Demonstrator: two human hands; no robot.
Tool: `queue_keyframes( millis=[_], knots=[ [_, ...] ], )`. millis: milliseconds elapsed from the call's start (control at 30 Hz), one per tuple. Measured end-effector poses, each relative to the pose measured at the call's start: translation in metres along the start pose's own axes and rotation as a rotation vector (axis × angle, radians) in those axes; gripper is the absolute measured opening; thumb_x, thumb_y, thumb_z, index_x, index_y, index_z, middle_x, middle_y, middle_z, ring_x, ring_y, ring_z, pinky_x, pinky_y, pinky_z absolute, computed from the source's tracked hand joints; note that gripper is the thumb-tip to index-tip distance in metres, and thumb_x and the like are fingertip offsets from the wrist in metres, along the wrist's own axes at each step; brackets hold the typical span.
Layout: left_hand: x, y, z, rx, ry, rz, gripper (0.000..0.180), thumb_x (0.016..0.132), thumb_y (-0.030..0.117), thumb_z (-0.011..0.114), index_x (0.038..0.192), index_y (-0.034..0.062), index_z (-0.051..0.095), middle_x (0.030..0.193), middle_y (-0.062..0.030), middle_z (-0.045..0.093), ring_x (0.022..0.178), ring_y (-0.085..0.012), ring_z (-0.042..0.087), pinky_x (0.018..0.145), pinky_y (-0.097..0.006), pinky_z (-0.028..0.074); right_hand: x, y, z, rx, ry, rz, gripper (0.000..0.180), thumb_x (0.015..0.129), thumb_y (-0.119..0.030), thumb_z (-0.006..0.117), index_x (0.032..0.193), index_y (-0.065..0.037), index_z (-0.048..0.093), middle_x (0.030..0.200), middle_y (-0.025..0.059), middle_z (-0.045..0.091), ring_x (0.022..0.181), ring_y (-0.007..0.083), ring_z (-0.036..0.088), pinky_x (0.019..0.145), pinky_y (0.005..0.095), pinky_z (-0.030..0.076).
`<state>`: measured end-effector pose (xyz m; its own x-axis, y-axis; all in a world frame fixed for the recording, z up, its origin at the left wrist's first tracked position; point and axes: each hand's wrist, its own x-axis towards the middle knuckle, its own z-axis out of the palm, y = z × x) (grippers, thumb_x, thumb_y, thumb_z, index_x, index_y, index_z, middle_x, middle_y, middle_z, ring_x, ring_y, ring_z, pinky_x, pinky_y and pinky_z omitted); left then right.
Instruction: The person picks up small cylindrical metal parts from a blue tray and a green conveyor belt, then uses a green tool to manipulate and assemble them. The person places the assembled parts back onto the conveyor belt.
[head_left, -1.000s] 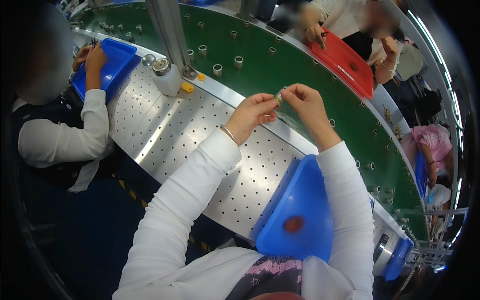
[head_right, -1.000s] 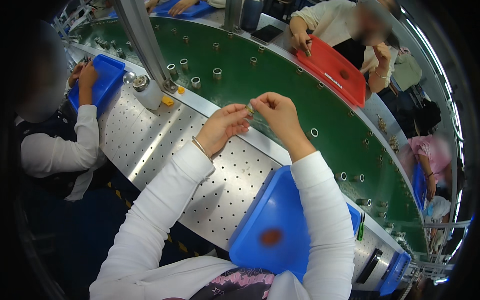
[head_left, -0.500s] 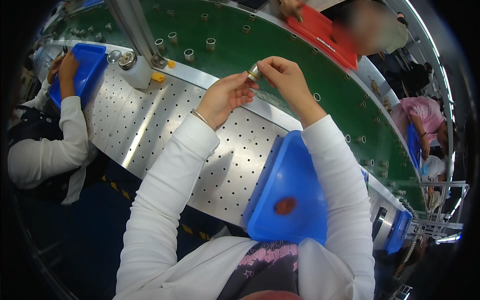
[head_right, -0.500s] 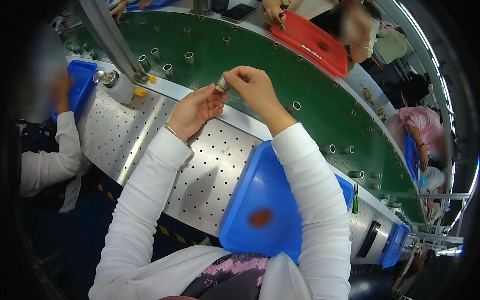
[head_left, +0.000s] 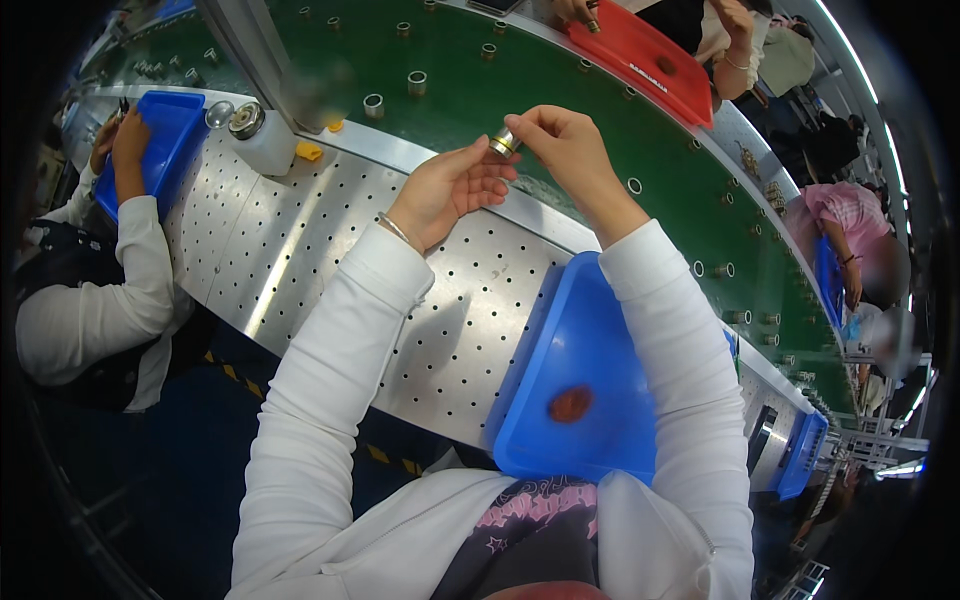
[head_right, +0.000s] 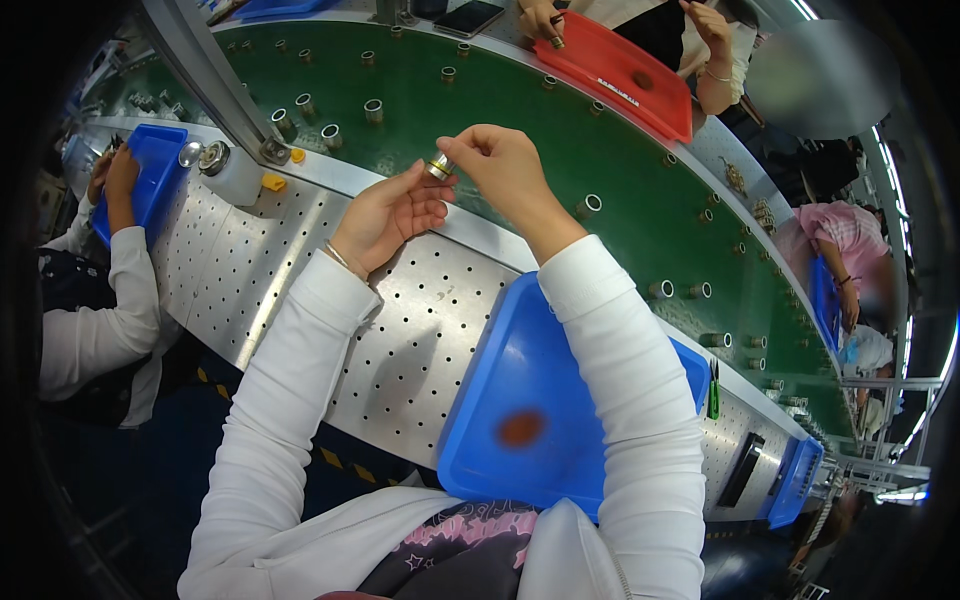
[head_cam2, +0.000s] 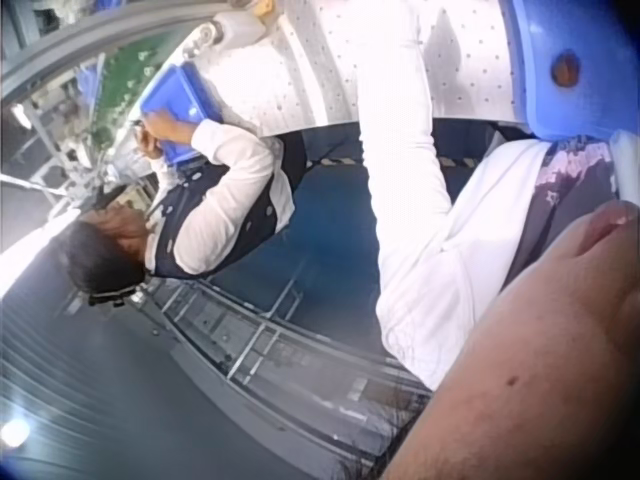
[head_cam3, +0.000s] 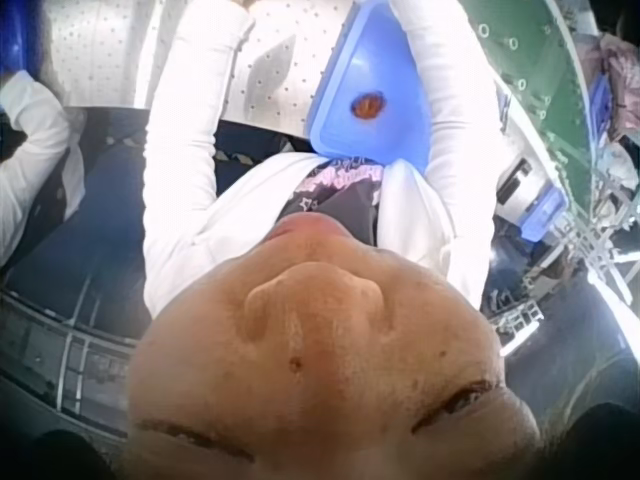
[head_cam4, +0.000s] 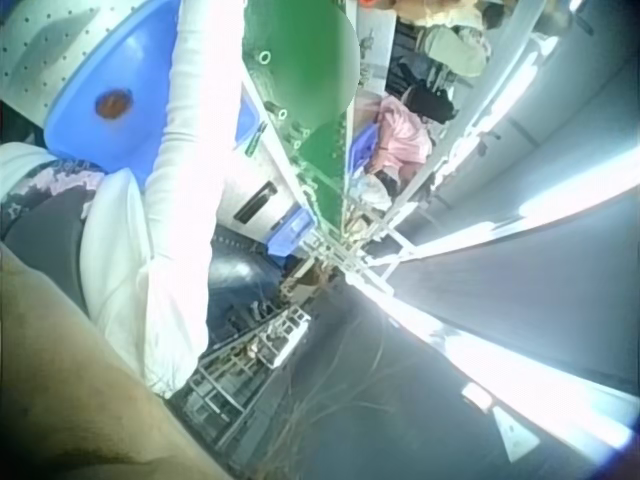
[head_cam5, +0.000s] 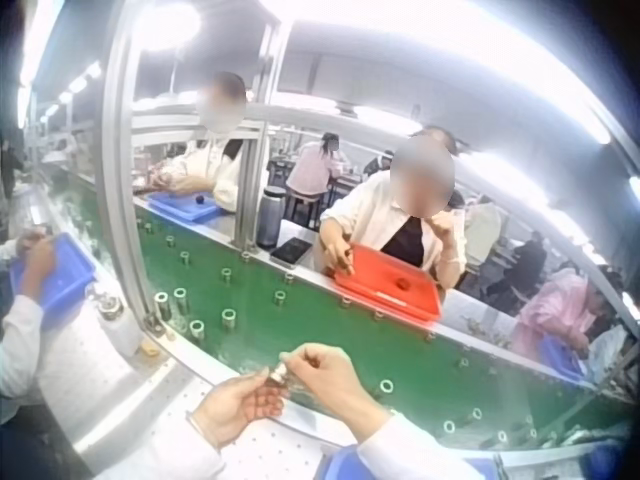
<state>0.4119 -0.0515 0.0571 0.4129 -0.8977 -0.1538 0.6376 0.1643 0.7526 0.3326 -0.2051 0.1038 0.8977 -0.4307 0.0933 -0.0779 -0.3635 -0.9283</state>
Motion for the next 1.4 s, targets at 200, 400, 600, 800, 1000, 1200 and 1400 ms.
queue_keyframes(
  millis=[200, 400, 600, 800, 1000, 1200, 1400],
  knots=[
    [0.002, 0.0, 0.004, 0.093, 0.25, 0.183, 0.032, 0.094, 0.03, 0.05, 0.109, 0.0018, 0.054, 0.078, -0.003, 0.056, 0.065, -0.0067, 0.051, 0.06, -0.02, 0.045, -0.015, 0.001, -0.009, -0.432, 0.029, -0.116, 0.022, 0.08, -0.024, 0.065, 0.08, -0.002, 0.067, 0.066, 0.007, 0.062, 0.056, 0.0151, 0.054, 0.053, 0.0272, 0.041],
    [0.002, -0.004, -0.007, 0.051, 0.442, 0.339, 0.02, 0.093, 0.023, 0.052, 0.083, 0.0059, 0.055, 0.066, 0.0023, 0.05, 0.052, -0.0035, 0.042, 0.046, -0.017, 0.031, -0.021, 0.003, 0.0, -0.74, -0.017, -0.17, 0.021, 0.078, -0.027, 0.066, 0.08, -0.006, 0.065, 0.059, 0.0063, 0.056, 0.056, 0.0217, 0.055, 0.054, 0.0317, 0.042],
    [0.001, 0.003, 0.0, -0.087, 0.652, 0.494, 0.032, 0.092, 0.023, 0.048, 0.064, 0.0109, 0.039, 0.054, 0.0035, 0.033, 0.044, -0.0058, 0.027, 0.04, -0.021, 0.02, 0.031, -0.023, 0.046, -0.536, -0.075, -0.32, 0.018, 0.079, -0.024, 0.065, 0.085, -0.007, 0.065, 0.066, 0.0071, 0.059, 0.063, 0.0227, 0.058, 0.059, 0.0335, 0.045],
    [0.0, 0.009, -0.006, -0.138, 0.713, 0.552, 0.034, 0.093, 0.026, 0.048, 0.063, 0.0118, 0.039, 0.053, 0.0037, 0.033, 0.044, -0.0064, 0.027, 0.04, -0.022, 0.02, 0.088, -0.004, 0.119, -0.609, -0.148, -0.405, 0.018, 0.081, -0.021, 0.062, 0.091, -0.006, 0.066, 0.083, 0.0109, 0.065, 0.078, 0.0265, 0.062, 0.069, 0.0353, 0.048],
    [-0.002, 0.006, -0.017, -0.207, 0.627, 0.468, 0.027, 0.094, 0.026, 0.047, 0.073, 0.0087, 0.047, 0.059, 0.0017, 0.04, 0.048, -0.0068, 0.034, 0.043, -0.021, 0.024, 0.087, -0.014, 0.103, -0.35, -0.212, -0.217, 0.022, 0.081, -0.018, 0.065, 0.098, -0.004, 0.066, 0.085, 0.0072, 0.066, 0.072, 0.0145, 0.06, 0.065, 0.0261, 0.046],
    [-0.006, 0.011, -0.014, -0.21, 0.327, 0.288, 0.037, 0.095, 0.037, 0.045, 0.101, 0.0024, 0.055, 0.075, -0.0013, 0.053, 0.061, -0.0076, 0.044, 0.053, -0.021, 0.034, 0.05, -0.02, 0.026, 0.124, -0.238, -0.108, 0.021, 0.082, -0.019, 0.067, 0.096, -0.003, 0.068, 0.085, 0.0011, 0.065, 0.075, 0.0072, 0.057, 0.066, 0.0199, 0.043],
    [-0.006, 0.011, -0.004, 0.01, 0.13, 0.143, 0.042, 0.097, 0.04, 0.04, 0.099, 0.002, 0.057, 0.079, -0.0017, 0.056, 0.066, -0.0066, 0.049, 0.057, -0.02, 0.04, 0.017, -0.019, -0.002, 0.082, -0.254, -0.136, 0.02, 0.083, -0.016, 0.066, 0.098, -0.002, 0.067, 0.088, 0.003, 0.066, 0.08, 0.0087, 0.059, 0.073, 0.0209, 0.045]
  ],
)
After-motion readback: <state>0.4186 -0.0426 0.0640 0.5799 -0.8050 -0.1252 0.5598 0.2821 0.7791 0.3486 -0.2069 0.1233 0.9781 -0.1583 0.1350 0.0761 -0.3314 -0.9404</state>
